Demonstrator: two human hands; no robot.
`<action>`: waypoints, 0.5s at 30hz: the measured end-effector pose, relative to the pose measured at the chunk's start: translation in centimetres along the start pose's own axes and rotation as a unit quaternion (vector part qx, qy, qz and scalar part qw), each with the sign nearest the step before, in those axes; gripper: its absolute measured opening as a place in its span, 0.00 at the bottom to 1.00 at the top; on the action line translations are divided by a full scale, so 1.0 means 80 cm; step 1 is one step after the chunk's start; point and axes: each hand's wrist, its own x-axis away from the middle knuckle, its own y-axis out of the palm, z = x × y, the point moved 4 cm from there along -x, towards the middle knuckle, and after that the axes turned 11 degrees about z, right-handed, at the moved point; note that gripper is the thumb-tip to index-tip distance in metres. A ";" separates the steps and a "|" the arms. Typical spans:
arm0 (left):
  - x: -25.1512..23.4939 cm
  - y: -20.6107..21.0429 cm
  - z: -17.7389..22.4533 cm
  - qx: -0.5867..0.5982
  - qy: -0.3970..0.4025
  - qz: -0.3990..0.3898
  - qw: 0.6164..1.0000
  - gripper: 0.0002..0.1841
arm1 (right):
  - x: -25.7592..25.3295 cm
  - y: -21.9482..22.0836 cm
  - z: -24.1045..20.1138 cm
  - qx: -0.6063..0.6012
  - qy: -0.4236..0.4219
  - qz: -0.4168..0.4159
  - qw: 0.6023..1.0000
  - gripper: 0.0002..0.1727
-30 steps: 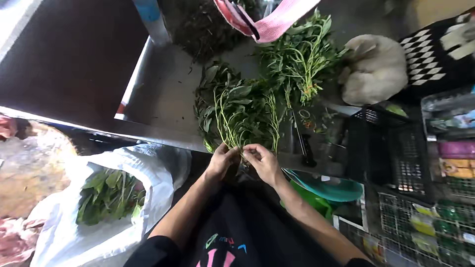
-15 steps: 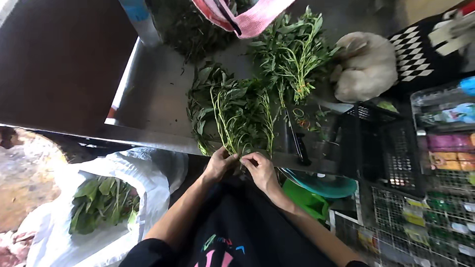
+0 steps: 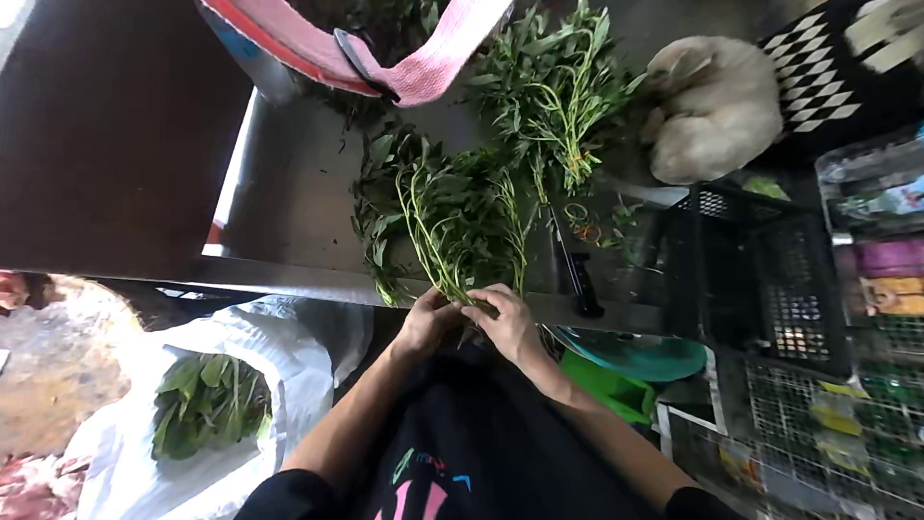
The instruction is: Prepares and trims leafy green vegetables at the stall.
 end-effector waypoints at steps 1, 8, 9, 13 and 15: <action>0.001 0.000 0.000 0.001 0.000 -0.002 1.000 0.22 | 0.002 -0.002 0.003 0.011 -0.014 -0.013 1.000 0.17; -0.008 0.008 -0.009 -0.056 0.057 0.009 0.997 0.27 | 0.019 -0.025 0.004 -0.002 -0.064 0.048 0.997 0.13; -0.009 0.011 -0.009 -0.066 0.062 0.009 0.996 0.27 | 0.019 -0.028 0.007 -0.010 -0.053 0.043 0.998 0.13; -0.006 0.029 -0.019 -0.055 0.053 0.007 0.997 0.25 | 0.019 -0.039 0.031 -0.033 0.032 -0.034 0.998 0.14; -0.007 0.036 -0.027 -0.061 0.062 0.030 0.996 0.23 | 0.018 -0.044 0.038 -0.043 0.080 -0.085 0.992 0.22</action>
